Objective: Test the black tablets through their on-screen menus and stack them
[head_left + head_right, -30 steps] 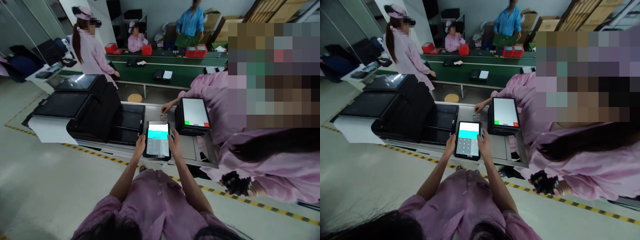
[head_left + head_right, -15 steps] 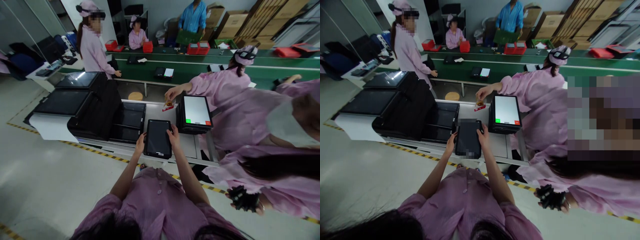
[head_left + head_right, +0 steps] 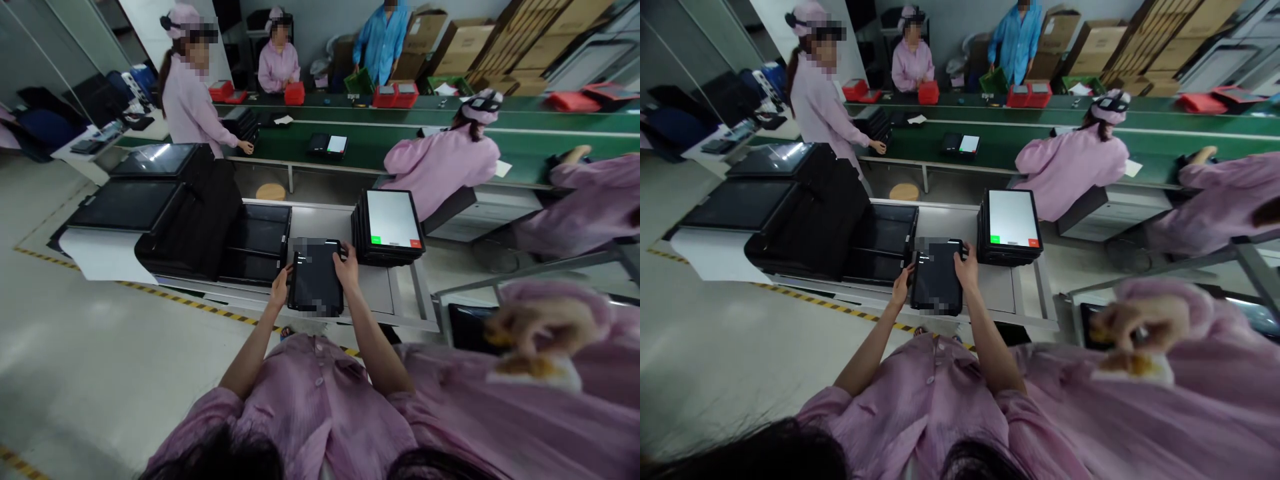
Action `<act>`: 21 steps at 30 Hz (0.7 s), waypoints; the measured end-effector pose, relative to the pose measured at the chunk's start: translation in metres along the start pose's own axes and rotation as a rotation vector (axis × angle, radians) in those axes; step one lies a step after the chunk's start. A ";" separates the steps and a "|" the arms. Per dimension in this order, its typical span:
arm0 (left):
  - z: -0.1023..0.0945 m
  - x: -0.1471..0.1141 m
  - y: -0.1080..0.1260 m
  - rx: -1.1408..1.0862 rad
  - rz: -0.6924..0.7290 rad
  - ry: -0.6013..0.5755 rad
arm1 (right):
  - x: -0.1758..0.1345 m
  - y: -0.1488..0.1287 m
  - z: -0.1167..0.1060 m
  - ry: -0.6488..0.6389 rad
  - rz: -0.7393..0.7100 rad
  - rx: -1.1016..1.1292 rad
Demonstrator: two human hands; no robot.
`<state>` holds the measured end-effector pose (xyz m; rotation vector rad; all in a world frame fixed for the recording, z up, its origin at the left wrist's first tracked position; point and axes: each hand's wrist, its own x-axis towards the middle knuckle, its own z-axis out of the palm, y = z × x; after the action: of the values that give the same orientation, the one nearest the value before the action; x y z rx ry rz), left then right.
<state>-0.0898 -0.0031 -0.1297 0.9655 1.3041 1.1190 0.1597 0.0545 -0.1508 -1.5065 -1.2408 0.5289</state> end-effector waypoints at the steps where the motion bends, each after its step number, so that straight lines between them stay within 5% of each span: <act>1: 0.000 0.000 0.000 -0.011 0.000 -0.003 | 0.000 0.000 -0.001 -0.003 -0.010 0.003; 21: -0.005 0.000 -0.005 -0.099 -0.021 -0.075 | -0.035 -0.014 -0.016 -0.053 0.091 0.223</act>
<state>-0.0945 -0.0045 -0.1352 0.9099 1.1849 1.1107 0.1543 0.0149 -0.1420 -1.3717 -1.1177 0.7463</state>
